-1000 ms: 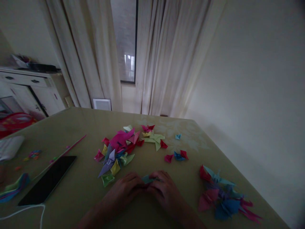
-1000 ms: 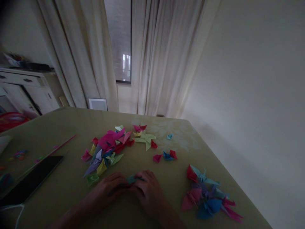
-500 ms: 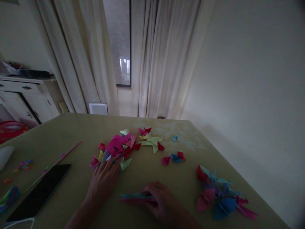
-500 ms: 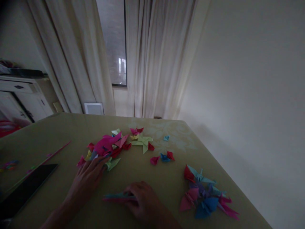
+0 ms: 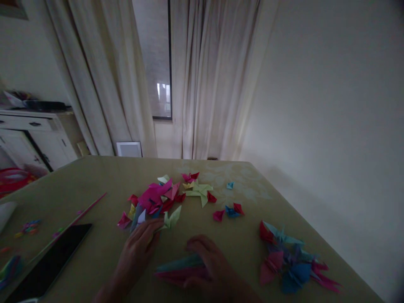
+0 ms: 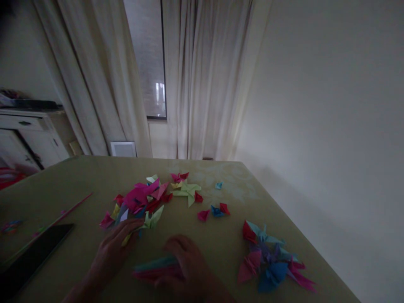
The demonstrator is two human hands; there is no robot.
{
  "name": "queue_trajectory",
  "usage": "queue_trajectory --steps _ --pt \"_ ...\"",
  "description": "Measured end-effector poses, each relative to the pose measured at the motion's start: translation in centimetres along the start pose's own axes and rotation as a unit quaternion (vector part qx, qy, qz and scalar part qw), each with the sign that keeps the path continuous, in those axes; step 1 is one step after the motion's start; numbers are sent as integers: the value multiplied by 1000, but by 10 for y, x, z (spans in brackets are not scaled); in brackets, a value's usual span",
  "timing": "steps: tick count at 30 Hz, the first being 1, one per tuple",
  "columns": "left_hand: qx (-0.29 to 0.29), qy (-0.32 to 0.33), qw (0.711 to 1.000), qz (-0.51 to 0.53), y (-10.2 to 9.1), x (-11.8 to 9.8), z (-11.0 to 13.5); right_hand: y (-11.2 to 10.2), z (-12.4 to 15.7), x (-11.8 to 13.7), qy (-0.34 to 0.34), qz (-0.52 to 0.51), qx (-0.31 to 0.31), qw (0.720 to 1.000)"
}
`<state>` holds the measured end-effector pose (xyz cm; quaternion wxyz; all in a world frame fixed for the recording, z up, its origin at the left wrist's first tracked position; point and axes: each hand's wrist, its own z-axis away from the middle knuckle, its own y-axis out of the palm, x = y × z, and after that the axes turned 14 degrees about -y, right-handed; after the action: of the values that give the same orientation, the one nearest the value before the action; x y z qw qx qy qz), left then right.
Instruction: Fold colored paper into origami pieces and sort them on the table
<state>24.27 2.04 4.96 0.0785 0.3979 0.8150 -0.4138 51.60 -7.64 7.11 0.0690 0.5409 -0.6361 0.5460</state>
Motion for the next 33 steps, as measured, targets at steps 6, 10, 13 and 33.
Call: queue_trajectory --steps 6,10,13,33 --pt "110 149 981 54 3 -52 13 1 1 -5 -53 100 -89 990" --pt "141 143 977 73 4 -70 17 3 0 -9 -70 143 -92 983" --pt "105 127 984 61 7 -64 16 -7 -1 -8 -69 168 -104 978" --pt "89 -103 968 -209 -4 19 -33 -126 196 31 171 519 -372 751"
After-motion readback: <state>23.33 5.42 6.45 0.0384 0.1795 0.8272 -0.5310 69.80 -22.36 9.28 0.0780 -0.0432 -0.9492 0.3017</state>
